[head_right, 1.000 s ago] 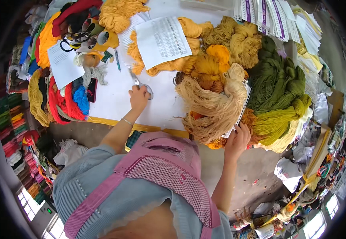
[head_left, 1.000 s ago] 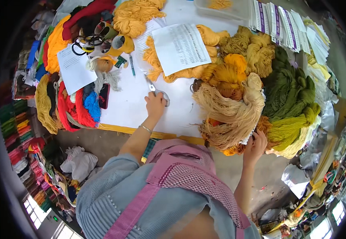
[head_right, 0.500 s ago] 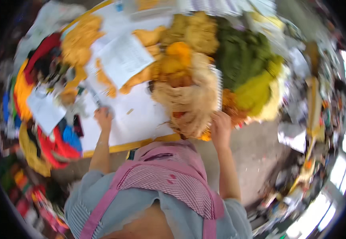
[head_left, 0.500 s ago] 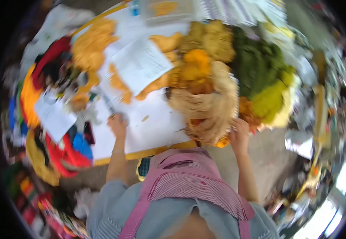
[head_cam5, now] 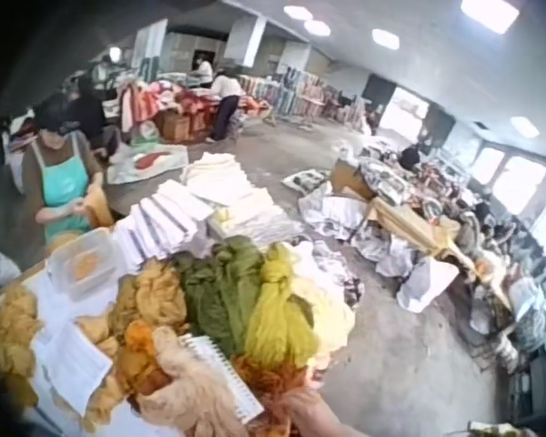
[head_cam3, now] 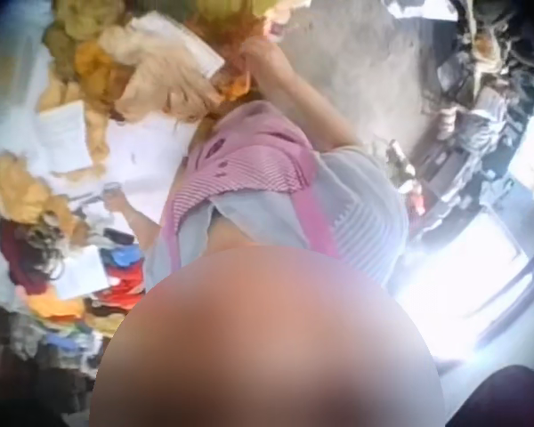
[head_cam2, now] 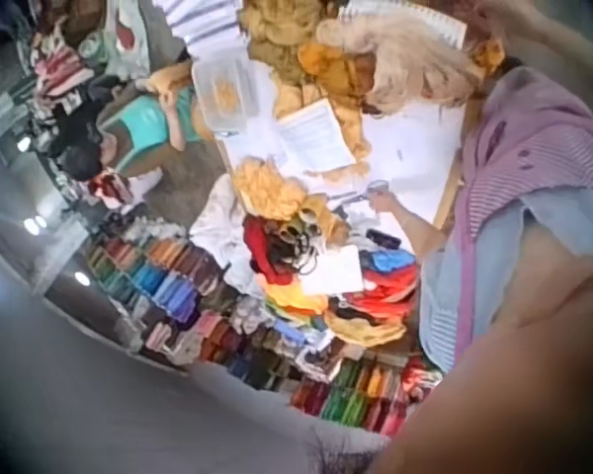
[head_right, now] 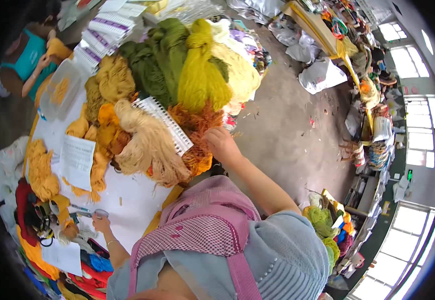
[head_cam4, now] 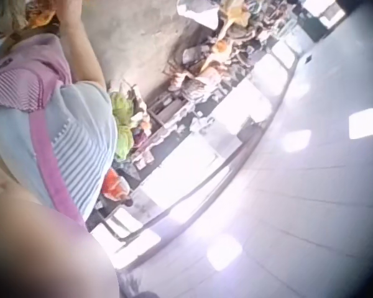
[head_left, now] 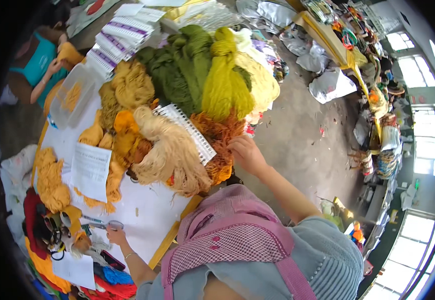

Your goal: Organizing and cutting various colors of yarn at a workbench according to a reference sheet.

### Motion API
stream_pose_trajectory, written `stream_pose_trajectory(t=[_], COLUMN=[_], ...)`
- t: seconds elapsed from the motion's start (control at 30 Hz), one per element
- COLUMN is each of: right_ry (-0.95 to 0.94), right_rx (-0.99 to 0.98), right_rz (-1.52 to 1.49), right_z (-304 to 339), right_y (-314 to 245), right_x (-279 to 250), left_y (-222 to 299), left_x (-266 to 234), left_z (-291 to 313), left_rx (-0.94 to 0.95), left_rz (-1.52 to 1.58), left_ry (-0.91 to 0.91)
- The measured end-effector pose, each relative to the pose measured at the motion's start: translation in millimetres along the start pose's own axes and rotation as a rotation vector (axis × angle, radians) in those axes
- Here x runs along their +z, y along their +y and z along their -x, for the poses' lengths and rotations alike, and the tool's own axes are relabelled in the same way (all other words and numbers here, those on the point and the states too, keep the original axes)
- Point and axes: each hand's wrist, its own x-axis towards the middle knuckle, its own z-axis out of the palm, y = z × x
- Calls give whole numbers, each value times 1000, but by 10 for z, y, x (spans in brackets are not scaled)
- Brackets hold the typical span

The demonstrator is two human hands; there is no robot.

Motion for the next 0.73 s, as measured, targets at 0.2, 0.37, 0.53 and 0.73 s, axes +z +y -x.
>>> stream_pose_trajectory(t=[0.2, 0.37, 0.53, 0.73], right_ry=[304, 465, 323, 182], right_rx=[525, 932, 1060, 1017], right_rz=[-185, -247, -244, -326], right_z=[200, 406, 265, -14], right_y=[1597, 3227, 4024, 4090], right_x=[-420, -569, -226, -133], left_y=[807, 2676, 4076, 5167], left_x=[-433, -1061, -1802, -2115], left_z=[382, 1465, 2210, 2801], left_rx=[87, 320, 841, 1090], left_rz=[268, 563, 416, 388], left_ry=[199, 348, 427, 243])
